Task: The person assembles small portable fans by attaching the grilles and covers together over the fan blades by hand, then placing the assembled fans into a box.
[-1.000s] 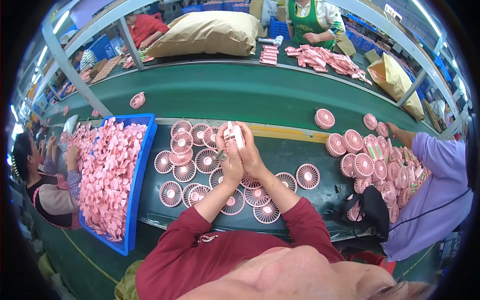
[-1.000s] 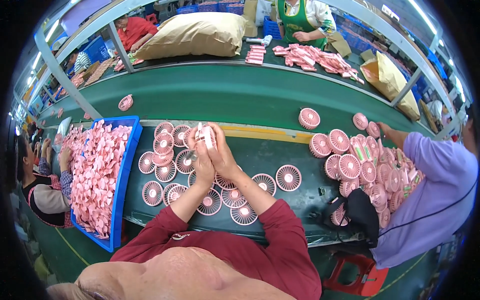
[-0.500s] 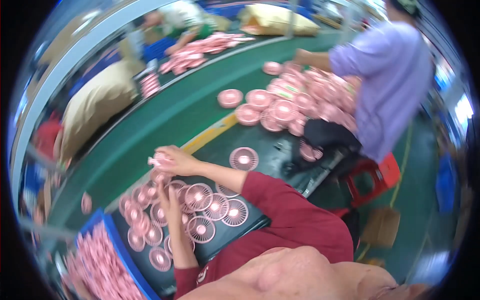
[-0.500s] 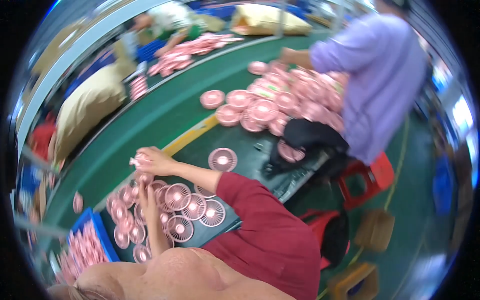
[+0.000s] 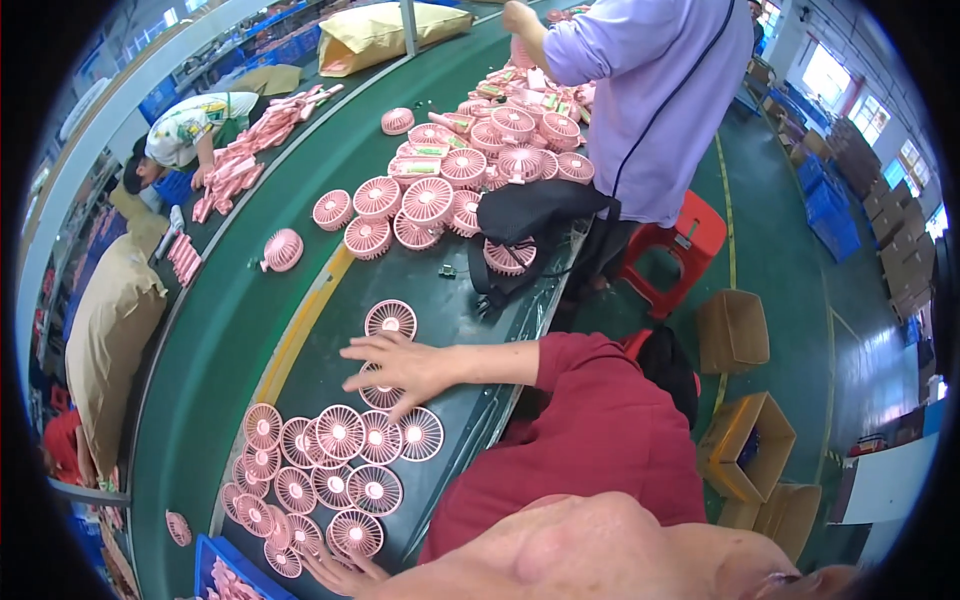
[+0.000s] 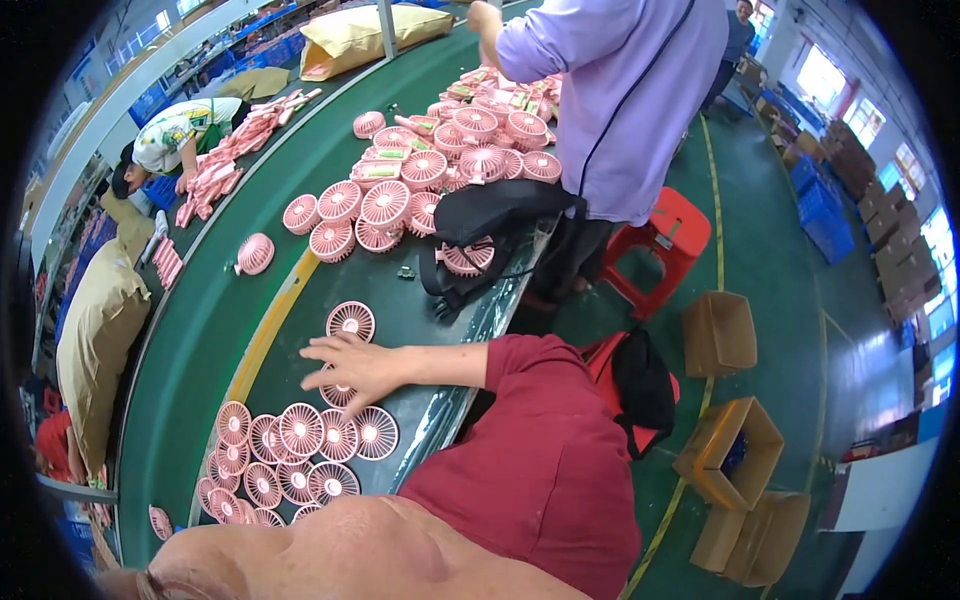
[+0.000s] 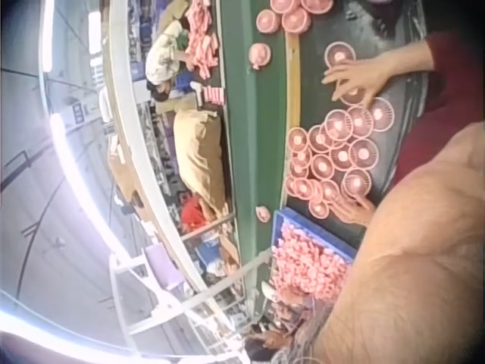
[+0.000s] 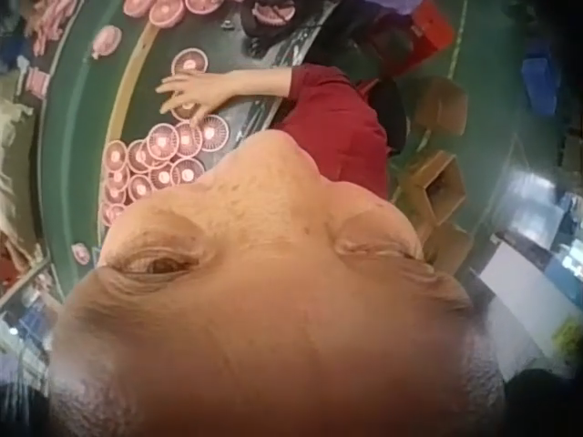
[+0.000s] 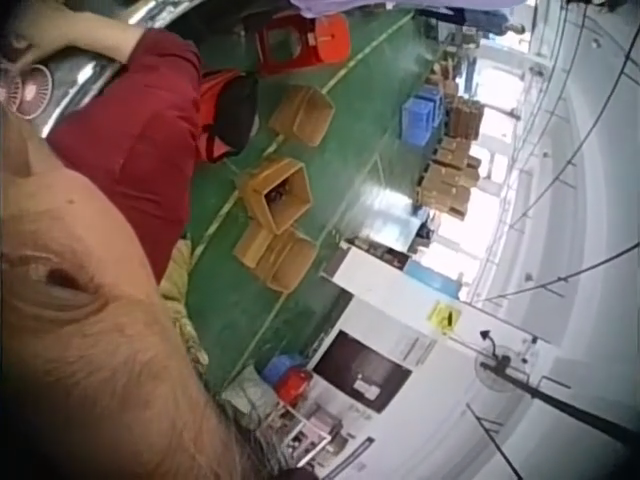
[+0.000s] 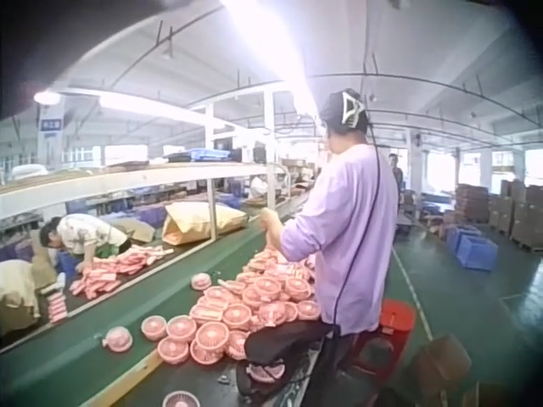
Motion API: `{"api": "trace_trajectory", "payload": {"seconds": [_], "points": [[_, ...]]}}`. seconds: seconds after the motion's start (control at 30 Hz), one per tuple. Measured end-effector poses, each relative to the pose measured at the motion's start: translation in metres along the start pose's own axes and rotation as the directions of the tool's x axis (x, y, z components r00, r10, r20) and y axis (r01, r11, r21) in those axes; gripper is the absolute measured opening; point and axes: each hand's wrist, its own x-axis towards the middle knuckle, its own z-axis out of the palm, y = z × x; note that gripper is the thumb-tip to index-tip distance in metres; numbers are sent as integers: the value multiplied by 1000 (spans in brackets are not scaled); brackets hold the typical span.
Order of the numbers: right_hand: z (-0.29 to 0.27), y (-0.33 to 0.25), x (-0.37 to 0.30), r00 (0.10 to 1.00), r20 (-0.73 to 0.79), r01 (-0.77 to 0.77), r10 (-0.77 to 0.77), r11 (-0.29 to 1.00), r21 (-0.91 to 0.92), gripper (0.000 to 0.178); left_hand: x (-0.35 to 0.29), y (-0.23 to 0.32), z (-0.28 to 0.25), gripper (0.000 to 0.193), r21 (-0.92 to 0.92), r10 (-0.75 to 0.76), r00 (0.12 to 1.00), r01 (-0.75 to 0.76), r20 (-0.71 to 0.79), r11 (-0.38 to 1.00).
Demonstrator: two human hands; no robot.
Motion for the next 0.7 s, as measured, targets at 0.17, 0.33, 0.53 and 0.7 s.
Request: {"api": "trace_trajectory", "payload": {"seconds": [0.17,0.33,0.53,0.7], "points": [[37,4,-19,999,54,19,-6,971,-236,82,-35,-10,19,64,115,-160,896,123,414,986],[43,15,-20,1000,-14,11,-16,960,-280,72,-33,-22,35,65,104,-179,896,149,406,983],[48,7,-14,999,-44,-9,-3,960,-278,65,-34,-33,36,68,90,-168,926,146,338,985],[47,16,-2,999,-32,29,-40,951,-308,66,-31,-47,45,67,41,-96,943,87,318,995]]}}
